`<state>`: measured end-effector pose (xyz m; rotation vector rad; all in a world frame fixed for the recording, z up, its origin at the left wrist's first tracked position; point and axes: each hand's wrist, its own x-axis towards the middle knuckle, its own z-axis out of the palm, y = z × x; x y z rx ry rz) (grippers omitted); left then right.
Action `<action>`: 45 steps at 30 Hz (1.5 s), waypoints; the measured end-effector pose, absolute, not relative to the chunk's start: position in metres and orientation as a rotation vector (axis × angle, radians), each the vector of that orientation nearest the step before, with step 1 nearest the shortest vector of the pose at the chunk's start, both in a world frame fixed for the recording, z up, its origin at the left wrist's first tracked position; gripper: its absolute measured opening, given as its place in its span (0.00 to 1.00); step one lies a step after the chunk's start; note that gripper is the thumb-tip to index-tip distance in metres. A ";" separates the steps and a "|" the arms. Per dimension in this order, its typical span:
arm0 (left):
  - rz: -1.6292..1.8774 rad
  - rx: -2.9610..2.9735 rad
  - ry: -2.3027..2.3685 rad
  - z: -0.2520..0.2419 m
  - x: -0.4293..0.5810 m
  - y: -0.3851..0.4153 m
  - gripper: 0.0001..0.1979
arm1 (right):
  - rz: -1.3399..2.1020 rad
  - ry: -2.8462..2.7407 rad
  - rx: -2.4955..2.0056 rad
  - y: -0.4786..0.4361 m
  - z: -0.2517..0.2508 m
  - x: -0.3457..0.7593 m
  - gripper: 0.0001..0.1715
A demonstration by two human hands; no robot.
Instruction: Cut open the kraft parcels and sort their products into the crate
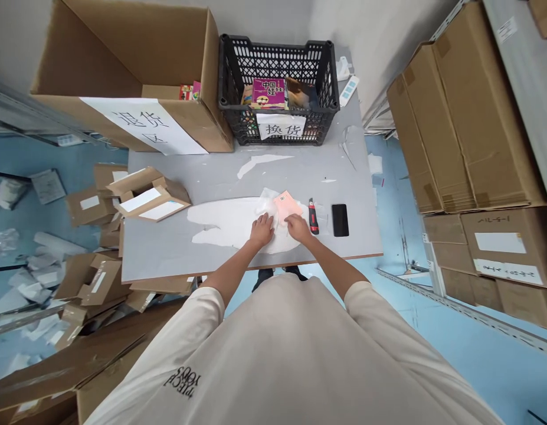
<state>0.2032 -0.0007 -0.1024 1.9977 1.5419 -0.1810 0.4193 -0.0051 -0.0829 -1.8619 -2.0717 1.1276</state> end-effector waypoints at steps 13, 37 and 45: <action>-0.125 2.004 1.675 -0.101 0.206 0.007 0.28 | 0.889 -1.814 -2.405 0.030 -0.116 0.417 0.32; -0.252 2.115 1.773 -0.030 0.134 0.023 0.26 | 0.933 -1.588 -2.437 0.033 -0.069 0.413 0.29; 0.148 2.096 1.845 0.014 0.078 0.015 0.21 | 1.079 -2.192 -1.222 0.063 -0.014 0.292 0.34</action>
